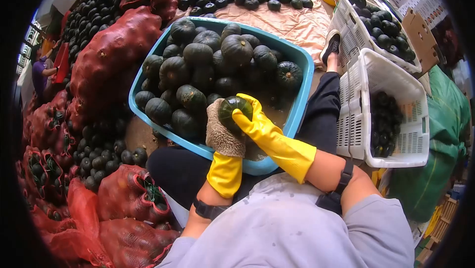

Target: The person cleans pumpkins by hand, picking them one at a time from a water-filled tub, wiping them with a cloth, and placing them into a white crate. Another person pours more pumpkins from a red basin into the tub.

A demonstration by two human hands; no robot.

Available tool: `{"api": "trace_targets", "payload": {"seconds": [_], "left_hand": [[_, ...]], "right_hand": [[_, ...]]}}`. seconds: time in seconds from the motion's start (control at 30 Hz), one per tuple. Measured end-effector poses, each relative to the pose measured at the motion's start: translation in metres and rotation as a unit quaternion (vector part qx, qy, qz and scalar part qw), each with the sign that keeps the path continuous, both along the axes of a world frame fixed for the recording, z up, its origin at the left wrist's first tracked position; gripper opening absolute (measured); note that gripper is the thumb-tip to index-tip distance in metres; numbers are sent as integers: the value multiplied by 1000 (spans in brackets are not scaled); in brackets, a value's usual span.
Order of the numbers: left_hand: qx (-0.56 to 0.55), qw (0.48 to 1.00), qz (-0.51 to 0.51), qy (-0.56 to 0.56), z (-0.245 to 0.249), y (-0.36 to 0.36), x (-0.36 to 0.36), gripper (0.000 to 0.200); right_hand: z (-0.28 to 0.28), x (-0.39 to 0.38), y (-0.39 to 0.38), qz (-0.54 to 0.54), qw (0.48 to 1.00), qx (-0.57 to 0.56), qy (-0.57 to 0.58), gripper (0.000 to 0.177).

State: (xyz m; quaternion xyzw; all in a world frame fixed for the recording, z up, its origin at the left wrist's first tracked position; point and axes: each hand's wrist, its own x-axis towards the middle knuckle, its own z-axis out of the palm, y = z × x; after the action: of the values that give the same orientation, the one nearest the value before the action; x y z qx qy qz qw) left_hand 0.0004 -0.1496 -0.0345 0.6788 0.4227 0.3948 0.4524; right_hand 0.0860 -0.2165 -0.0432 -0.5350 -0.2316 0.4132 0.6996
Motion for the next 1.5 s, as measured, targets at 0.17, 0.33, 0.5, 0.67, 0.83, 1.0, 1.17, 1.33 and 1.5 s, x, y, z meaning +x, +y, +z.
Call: {"api": "trace_targets", "payload": {"seconds": [0.17, 0.33, 0.5, 0.67, 0.83, 1.0, 1.17, 1.33, 1.5], "left_hand": [[247, 963, -110, 8, 2, 18, -15, 27], [52, 996, -59, 42, 15, -1, -1, 38], [-469, 827, -139, -278, -29, 26, 1, 31], [-613, 635, -219, -416, 21, 62, -29, 52], [-477, 766, -177, -393, 36, 87, -58, 69], [-346, 887, -45, -302, 43, 74, -30, 48], [-289, 921, -28, -260, 13, 62, -17, 45], [-184, 959, -60, -209, 14, 50, -17, 39], [-9, 986, -164, 29, 33, 33, 12, 24]], "right_hand": [[68, 25, -19, 193, 854, -205, -437, 79], [-6, 10, -4, -19, 958, -107, -264, 79], [12, 58, -57, 53, 988, -109, -94, 66], [15, 218, -181, -162, 890, 319, 282, 53], [19, 196, -140, -239, 944, 210, 89, 48], [16, 62, -10, 192, 843, -261, -429, 87], [-100, -12, 50, -19, 863, -312, -397, 103], [-58, 65, 3, 139, 959, -140, 202, 85], [-10, 60, -44, 92, 969, 115, 197, 70]]}}
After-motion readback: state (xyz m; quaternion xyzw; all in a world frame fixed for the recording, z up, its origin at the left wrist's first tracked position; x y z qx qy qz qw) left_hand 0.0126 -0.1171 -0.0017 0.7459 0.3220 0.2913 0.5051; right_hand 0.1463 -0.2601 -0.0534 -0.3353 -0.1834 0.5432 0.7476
